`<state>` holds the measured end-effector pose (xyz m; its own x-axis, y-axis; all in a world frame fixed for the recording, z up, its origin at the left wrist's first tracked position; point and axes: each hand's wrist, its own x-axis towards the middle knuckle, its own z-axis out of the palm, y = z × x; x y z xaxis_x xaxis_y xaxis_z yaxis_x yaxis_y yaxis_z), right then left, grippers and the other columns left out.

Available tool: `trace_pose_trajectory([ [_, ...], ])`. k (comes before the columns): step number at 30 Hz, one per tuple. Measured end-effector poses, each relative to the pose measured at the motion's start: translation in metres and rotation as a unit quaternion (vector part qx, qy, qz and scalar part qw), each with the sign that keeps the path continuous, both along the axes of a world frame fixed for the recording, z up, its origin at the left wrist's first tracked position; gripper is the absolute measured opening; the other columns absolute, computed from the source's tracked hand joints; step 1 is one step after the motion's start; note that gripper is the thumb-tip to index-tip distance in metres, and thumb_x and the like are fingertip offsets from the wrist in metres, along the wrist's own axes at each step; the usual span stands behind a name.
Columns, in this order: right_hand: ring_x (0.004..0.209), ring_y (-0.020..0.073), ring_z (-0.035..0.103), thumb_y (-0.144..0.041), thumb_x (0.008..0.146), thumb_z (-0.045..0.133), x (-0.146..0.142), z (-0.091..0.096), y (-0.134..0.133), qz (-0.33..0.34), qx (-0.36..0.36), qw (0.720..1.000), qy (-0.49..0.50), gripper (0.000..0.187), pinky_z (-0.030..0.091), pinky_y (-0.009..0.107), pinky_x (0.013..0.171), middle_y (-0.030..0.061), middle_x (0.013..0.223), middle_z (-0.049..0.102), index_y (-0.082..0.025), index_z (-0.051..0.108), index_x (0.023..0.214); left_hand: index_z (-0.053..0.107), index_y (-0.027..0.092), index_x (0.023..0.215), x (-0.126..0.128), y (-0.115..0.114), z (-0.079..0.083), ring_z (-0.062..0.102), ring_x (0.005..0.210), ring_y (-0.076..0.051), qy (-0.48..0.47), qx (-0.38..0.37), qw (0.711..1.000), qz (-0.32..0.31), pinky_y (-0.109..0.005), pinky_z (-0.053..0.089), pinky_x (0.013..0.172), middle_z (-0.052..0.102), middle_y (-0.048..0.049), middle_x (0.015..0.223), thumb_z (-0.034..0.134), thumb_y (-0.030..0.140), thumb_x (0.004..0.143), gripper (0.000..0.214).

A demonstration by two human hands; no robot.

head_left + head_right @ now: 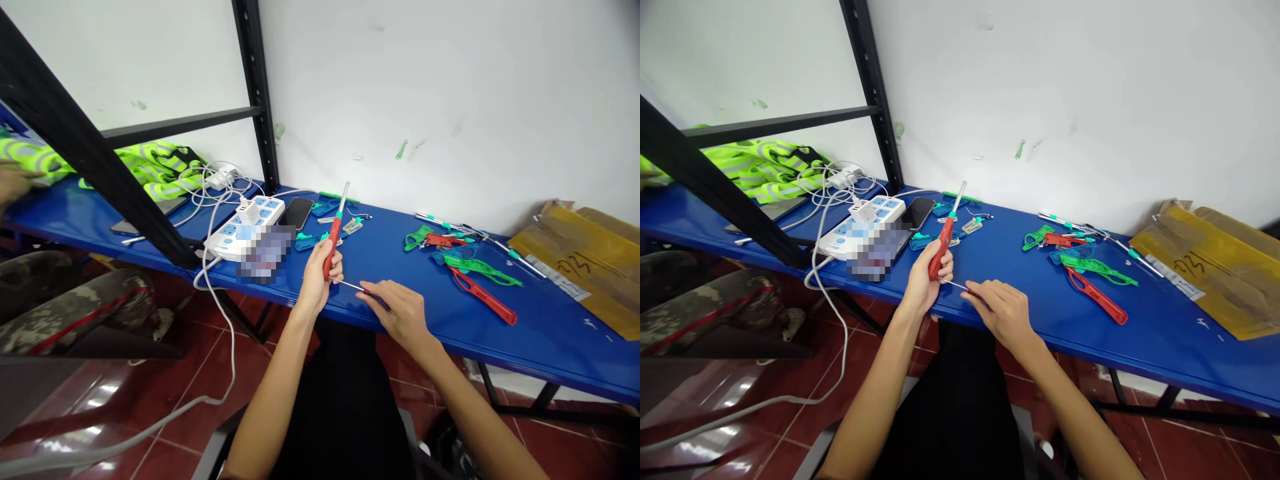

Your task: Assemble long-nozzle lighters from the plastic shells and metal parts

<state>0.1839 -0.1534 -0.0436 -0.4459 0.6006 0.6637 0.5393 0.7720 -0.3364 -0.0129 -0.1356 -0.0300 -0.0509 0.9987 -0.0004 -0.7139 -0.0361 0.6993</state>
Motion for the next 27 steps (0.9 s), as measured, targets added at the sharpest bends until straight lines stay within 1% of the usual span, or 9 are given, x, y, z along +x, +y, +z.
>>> trace_pose_trajectory([
  [8, 0.047, 0.0115, 0.052, -0.057, 0.117, 0.042, -0.014, 0.014, -0.011, -0.011, -0.218, 0.976, 0.023, 0.067, 0.038, 0.026, 0.054, -0.0022, 0.053, 0.06, -0.019, 0.074, 0.072, 0.049, 0.02, 0.086, -0.005, -0.006, 0.002, 0.031, 0.052, -0.005, -0.001, 0.024, 0.999, -0.036, -0.02, 0.033, 0.048, 0.041, 0.0073, 0.074, 0.084, 0.055, 0.088, 0.049],
  [11, 0.051, 0.0121, 0.054, -0.055, 0.115, 0.052, -0.009, 0.017, -0.008, 0.02, -0.056, 0.995, -0.08, 0.055, 0.036, 0.028, 0.057, -0.0013, 0.06, 0.066, -0.018, 0.075, 0.081, 0.054, 0.019, 0.088, -0.006, -0.009, 0.003, 0.033, 0.054, -0.005, 0.006, 0.04, 0.998, -0.042, -0.02, 0.035, 0.05, 0.044, 0.0058, 0.077, 0.082, 0.054, 0.091, 0.044],
  [15, 0.056, 0.0136, 0.052, -0.039, 0.117, 0.055, 0.0, 0.022, -0.006, 0.033, 0.151, 0.965, -0.21, 0.048, 0.03, 0.033, 0.061, 0.0018, 0.06, 0.063, -0.018, 0.07, 0.076, 0.061, 0.019, 0.104, -0.002, -0.008, 0.001, 0.034, 0.054, -0.006, 0.028, 0.04, 0.999, -0.013, -0.02, 0.035, 0.05, 0.045, 0.0065, 0.078, 0.084, 0.054, 0.089, 0.045],
  [17, 0.055, 0.0136, 0.048, -0.044, 0.116, 0.053, 0.0, 0.026, -0.006, 0.042, 0.083, 0.975, -0.201, 0.051, 0.028, 0.033, 0.061, 0.0014, 0.059, 0.059, -0.018, 0.069, 0.075, 0.062, 0.019, 0.11, -0.001, -0.008, 0.0, 0.033, 0.053, -0.006, 0.05, 0.038, 0.998, 0.0, -0.02, 0.034, 0.05, 0.044, 0.0072, 0.077, 0.084, 0.055, 0.088, 0.047],
  [19, 0.051, 0.0128, 0.042, -0.054, 0.116, 0.048, -0.004, 0.03, -0.007, 0.058, -0.109, 0.984, -0.128, 0.058, 0.028, 0.031, 0.058, -0.0008, 0.056, 0.052, -0.019, 0.067, 0.073, 0.062, 0.019, 0.116, 0.0, -0.01, 0.0, 0.032, 0.052, -0.006, 0.061, 0.044, 0.997, -0.003, -0.02, 0.032, 0.05, 0.044, 0.0076, 0.076, 0.083, 0.054, 0.089, 0.049],
  [20, 0.048, 0.0122, 0.037, -0.059, 0.115, 0.044, -0.007, 0.031, -0.008, 0.065, -0.23, 0.968, -0.075, 0.062, 0.027, 0.03, 0.055, -0.0029, 0.053, 0.045, -0.019, 0.065, 0.073, 0.062, 0.019, 0.118, -0.001, -0.011, 0.0, 0.032, 0.052, -0.006, 0.062, 0.048, 0.997, -0.01, -0.02, 0.032, 0.051, 0.043, 0.0078, 0.075, 0.082, 0.054, 0.09, 0.049],
  [23, 0.044, 0.0112, 0.02, -0.071, 0.111, 0.04, -0.015, 0.031, -0.012, 0.082, -0.513, 0.852, 0.059, 0.065, 0.025, 0.029, 0.048, -0.0096, 0.049, 0.027, -0.021, 0.061, 0.074, 0.062, 0.018, 0.12, -0.003, -0.014, 0.002, 0.031, 0.052, -0.005, 0.056, 0.062, 0.996, -0.024, -0.02, 0.032, 0.052, 0.043, 0.0079, 0.075, 0.079, 0.053, 0.093, 0.047],
  [25, 0.046, 0.0111, 0.023, -0.073, 0.108, 0.045, -0.016, 0.029, -0.014, 0.091, -0.528, 0.841, 0.075, 0.063, 0.028, 0.028, 0.048, -0.0097, 0.052, 0.03, -0.021, 0.062, 0.076, 0.062, 0.019, 0.117, -0.004, -0.014, 0.003, 0.03, 0.051, -0.005, 0.052, 0.064, 0.996, -0.03, -0.02, 0.032, 0.052, 0.042, 0.0081, 0.075, 0.079, 0.053, 0.094, 0.045],
  [27, 0.051, 0.0119, 0.037, -0.069, 0.108, 0.052, -0.013, 0.025, -0.015, 0.075, -0.404, 0.911, 0.041, 0.056, 0.034, 0.026, 0.054, -0.0061, 0.059, 0.044, -0.019, 0.068, 0.087, 0.061, 0.019, 0.112, -0.003, -0.014, 0.003, 0.03, 0.051, -0.005, 0.046, 0.059, 0.997, -0.037, -0.021, 0.032, 0.052, 0.042, 0.0081, 0.075, 0.08, 0.053, 0.093, 0.043],
])
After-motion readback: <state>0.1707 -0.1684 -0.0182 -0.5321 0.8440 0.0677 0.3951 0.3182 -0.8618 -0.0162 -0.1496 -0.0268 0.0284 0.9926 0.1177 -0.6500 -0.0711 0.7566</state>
